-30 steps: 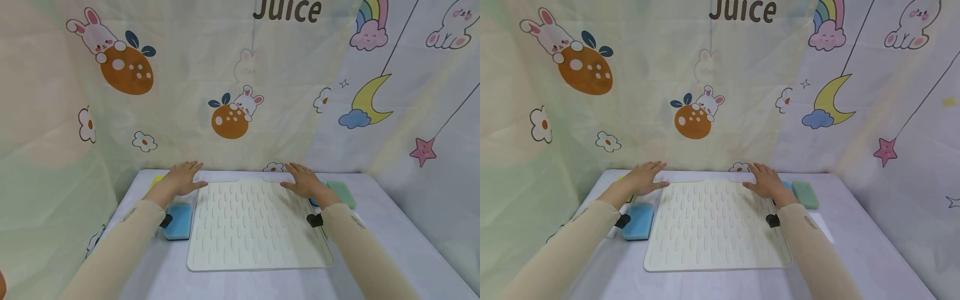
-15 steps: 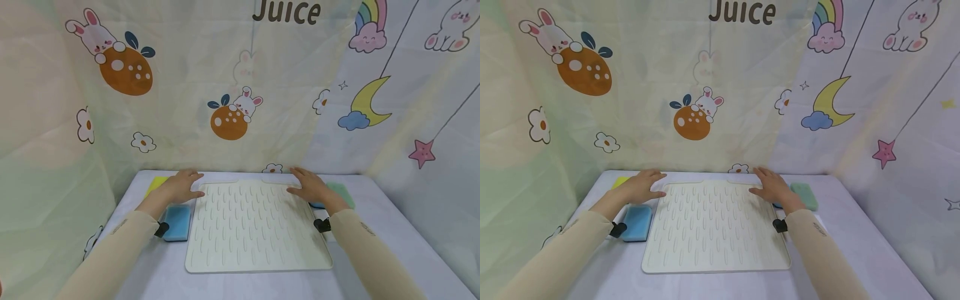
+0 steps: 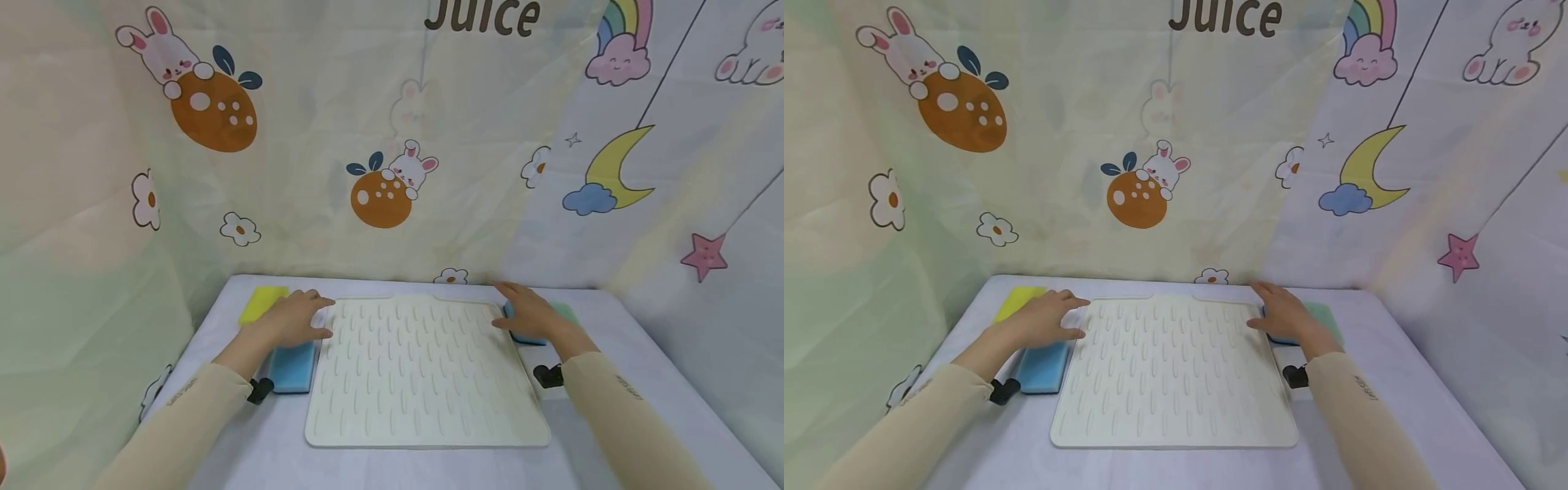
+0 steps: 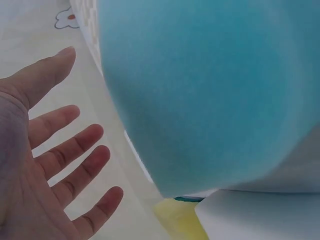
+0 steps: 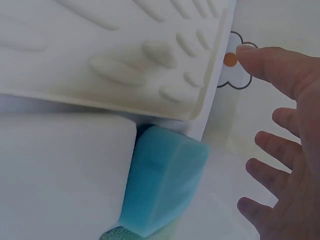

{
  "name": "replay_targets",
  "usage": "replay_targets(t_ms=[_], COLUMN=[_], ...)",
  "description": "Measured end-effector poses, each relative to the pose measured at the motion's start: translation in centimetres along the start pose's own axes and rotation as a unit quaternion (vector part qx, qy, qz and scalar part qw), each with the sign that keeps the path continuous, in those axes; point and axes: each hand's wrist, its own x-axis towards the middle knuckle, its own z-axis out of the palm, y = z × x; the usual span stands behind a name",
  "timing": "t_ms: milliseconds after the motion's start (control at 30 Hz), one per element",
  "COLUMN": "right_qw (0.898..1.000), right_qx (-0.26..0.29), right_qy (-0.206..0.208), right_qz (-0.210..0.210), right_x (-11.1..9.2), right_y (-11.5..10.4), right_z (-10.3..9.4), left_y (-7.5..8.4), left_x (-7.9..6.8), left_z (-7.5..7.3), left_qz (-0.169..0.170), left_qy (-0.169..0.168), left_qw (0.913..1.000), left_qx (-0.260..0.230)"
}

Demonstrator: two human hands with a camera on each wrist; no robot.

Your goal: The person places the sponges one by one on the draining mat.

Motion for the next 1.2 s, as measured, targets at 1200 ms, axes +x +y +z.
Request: replay_targets(t_ms=[1200], right_qw=[0.998], right_qx=[0.049], right_qy=[-0.033], right_qz=[0.018], right_x=[-1.0], right_y=[4.6], right_z=[0.4], left_y=[2.0], left_x=[-2.6], left_z=[3.4], left_qz=[-0.019], left_qy=[-0.009], left_qw=[0.9998], left_qx=[0.005])
